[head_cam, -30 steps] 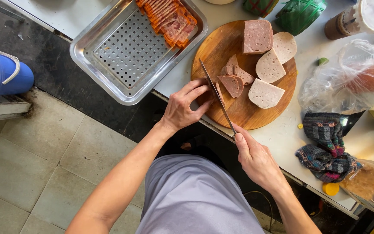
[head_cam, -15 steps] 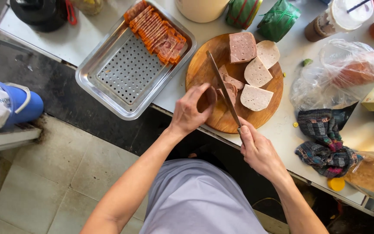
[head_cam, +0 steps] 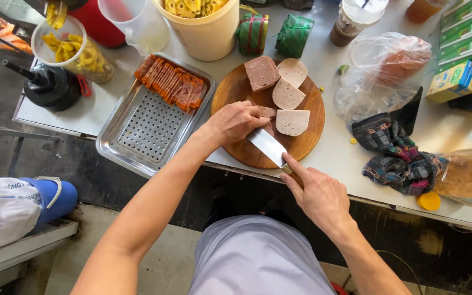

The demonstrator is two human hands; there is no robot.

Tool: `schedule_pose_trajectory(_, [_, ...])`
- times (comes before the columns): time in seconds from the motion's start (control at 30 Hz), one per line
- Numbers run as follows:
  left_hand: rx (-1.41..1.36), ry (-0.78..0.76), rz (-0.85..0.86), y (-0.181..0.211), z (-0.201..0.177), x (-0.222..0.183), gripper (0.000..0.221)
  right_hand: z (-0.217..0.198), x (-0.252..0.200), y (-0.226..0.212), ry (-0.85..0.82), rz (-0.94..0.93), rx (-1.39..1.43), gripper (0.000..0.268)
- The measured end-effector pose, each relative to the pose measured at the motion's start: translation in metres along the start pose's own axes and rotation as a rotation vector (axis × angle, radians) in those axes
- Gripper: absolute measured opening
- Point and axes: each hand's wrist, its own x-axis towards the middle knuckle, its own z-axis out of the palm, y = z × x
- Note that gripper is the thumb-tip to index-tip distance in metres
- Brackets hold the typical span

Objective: Slice various processed meats on a wooden cutting board and arrange them onto a metal tray.

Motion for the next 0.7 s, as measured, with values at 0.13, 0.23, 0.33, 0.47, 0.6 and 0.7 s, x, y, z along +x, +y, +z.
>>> schedule_pose_trajectory(0.13, [-0.107,0.024,-0.062,0.007,-0.017,0.008,0.013,0.006,-0.023,0.017,-0.013,-0.034,0.083,0.053])
schedule_pose_trajectory(0.23, [0.040,-0.092,-0.150,0.016,-0.034,0.017,0.011,0.003,-0.037,0.035,-0.013,-0.122,0.225,0.053])
schedule_pose_trajectory(0.33, [-0.178,-0.089,-0.265,0.015,-0.051,0.033,0.026,-0.003,-0.041,0.057,-0.201,0.005,0.333,0.053])
schedule_pose_trajectory(0.47, [-0.322,-0.051,-0.588,0.013,-0.037,0.057,0.040,0.006,-0.052,0.104,-0.390,0.166,0.595,0.051])
schedule_pose_trajectory(0.6, [-0.217,-0.150,-0.311,0.041,-0.005,0.083,0.074,0.013,-0.063,0.147,-0.502,0.232,0.844,0.049])
schedule_pose_trajectory(0.7, [0.081,-0.295,-0.227,0.052,0.021,0.094,0.073,0.011,-0.067,0.153,-0.472,0.229,0.676,0.049])
